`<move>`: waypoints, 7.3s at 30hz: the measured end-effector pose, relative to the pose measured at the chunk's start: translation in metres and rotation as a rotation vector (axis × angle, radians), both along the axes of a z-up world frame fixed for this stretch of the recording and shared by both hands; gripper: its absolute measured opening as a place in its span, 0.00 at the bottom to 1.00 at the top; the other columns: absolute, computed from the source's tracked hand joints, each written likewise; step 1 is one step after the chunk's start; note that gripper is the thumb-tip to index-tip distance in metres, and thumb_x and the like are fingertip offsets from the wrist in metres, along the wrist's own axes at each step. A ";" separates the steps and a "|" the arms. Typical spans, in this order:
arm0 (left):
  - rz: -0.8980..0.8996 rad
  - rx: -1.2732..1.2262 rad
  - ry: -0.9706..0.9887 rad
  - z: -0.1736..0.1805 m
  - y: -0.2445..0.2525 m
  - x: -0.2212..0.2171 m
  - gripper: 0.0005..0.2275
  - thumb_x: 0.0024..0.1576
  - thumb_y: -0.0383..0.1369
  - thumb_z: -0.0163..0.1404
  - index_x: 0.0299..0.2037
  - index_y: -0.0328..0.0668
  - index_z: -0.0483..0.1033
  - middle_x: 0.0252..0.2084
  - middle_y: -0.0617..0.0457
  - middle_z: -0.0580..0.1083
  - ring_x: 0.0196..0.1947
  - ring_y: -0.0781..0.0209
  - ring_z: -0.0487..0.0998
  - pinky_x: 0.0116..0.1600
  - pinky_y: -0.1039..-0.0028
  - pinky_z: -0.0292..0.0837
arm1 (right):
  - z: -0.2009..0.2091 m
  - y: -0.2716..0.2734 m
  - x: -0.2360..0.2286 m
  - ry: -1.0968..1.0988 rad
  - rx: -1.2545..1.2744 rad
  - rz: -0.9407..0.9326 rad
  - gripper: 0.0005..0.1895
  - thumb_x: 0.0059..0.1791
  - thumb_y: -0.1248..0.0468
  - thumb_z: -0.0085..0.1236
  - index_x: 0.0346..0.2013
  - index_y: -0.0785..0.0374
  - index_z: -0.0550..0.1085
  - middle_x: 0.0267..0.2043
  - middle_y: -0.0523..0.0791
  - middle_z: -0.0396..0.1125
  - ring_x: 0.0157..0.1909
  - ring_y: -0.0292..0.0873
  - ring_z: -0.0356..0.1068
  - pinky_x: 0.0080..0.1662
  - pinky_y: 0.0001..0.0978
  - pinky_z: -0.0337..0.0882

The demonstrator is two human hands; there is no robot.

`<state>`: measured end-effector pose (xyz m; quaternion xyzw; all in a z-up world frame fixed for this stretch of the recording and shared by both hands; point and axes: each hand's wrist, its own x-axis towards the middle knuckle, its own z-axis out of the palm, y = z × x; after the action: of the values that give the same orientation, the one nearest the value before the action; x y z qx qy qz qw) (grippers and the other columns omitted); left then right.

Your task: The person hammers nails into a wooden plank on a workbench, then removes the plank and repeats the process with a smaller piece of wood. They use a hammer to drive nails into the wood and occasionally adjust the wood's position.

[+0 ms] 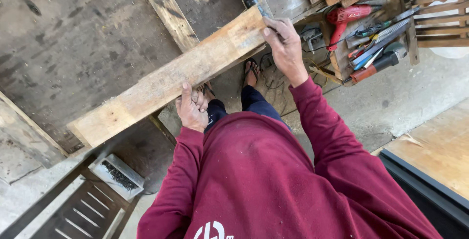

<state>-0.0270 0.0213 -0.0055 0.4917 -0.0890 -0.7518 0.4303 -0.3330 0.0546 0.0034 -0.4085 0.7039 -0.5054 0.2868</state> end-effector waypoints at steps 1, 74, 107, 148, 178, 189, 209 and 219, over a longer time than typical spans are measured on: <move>-0.022 0.032 -0.134 -0.003 0.003 -0.003 0.12 0.58 0.44 0.60 0.33 0.48 0.72 0.18 0.64 0.59 0.13 0.73 0.56 0.16 0.79 0.46 | -0.006 -0.002 -0.002 0.003 0.023 -0.003 0.15 0.56 0.66 0.60 0.57 0.68 0.76 0.49 0.45 0.65 0.50 0.37 0.66 0.52 0.26 0.69; 0.065 0.050 0.043 0.030 -0.060 -0.122 0.09 0.65 0.30 0.43 0.49 0.34 0.72 0.38 0.48 0.75 0.33 0.60 0.77 0.39 0.67 0.76 | -0.072 -0.140 -0.080 0.544 0.376 0.558 0.37 0.53 0.47 0.67 0.59 0.75 0.65 0.53 0.62 0.69 0.49 0.62 0.72 0.48 0.49 0.72; -0.729 0.015 0.419 0.035 -0.089 -0.128 0.11 0.63 0.41 0.54 0.43 0.42 0.72 0.33 0.51 0.78 0.22 0.69 0.66 0.30 0.77 0.63 | 0.034 0.148 0.115 -0.854 0.137 -0.339 0.07 0.53 0.68 0.55 0.42 0.63 0.65 0.21 0.41 0.63 0.17 0.34 0.62 0.23 0.26 0.64; -1.011 -1.173 -0.540 -0.004 -0.107 -0.162 0.06 0.62 0.33 0.58 0.45 0.44 0.85 0.35 0.53 0.77 0.33 0.61 0.75 0.36 0.75 0.74 | 0.069 0.158 0.148 -0.871 0.152 -0.479 0.11 0.52 0.63 0.58 0.40 0.62 0.64 0.21 0.42 0.64 0.16 0.34 0.62 0.21 0.26 0.64; -1.037 -1.428 -0.632 0.008 -0.096 -0.155 0.07 0.61 0.30 0.56 0.48 0.45 0.82 0.43 0.54 0.79 0.42 0.54 0.81 0.46 0.69 0.76 | 0.099 0.124 0.117 -0.303 0.390 -0.253 0.13 0.58 0.57 0.48 0.40 0.65 0.67 0.20 0.39 0.63 0.21 0.30 0.61 0.26 0.25 0.64; -1.072 -1.485 -0.643 0.007 -0.098 -0.152 0.08 0.62 0.32 0.56 0.49 0.48 0.81 0.44 0.54 0.78 0.43 0.53 0.80 0.47 0.67 0.76 | 0.103 0.127 0.121 -0.359 0.394 -0.295 0.13 0.58 0.56 0.48 0.39 0.65 0.67 0.21 0.40 0.63 0.20 0.31 0.61 0.25 0.25 0.63; -0.751 -1.224 -0.648 -0.024 -0.096 -0.151 0.08 0.70 0.37 0.47 0.44 0.43 0.75 0.33 0.53 0.71 0.33 0.60 0.75 0.38 0.71 0.74 | 0.099 0.122 0.126 -0.308 -0.373 -0.347 0.14 0.55 0.58 0.53 0.42 0.68 0.66 0.29 0.43 0.64 0.25 0.34 0.62 0.28 0.27 0.67; -0.554 -0.937 -0.491 -0.034 -0.093 -0.155 0.11 0.70 0.39 0.47 0.43 0.39 0.70 0.32 0.56 0.73 0.31 0.71 0.74 0.39 0.78 0.73 | 0.121 0.123 0.107 -0.291 -0.579 -0.268 0.20 0.56 0.52 0.50 0.37 0.69 0.72 0.27 0.47 0.65 0.24 0.41 0.66 0.29 0.30 0.72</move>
<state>-0.1817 -0.0716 -0.0393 0.3673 -0.6329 -0.5810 0.3562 -0.2256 0.1778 0.1249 -0.3006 0.5305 -0.7700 0.1876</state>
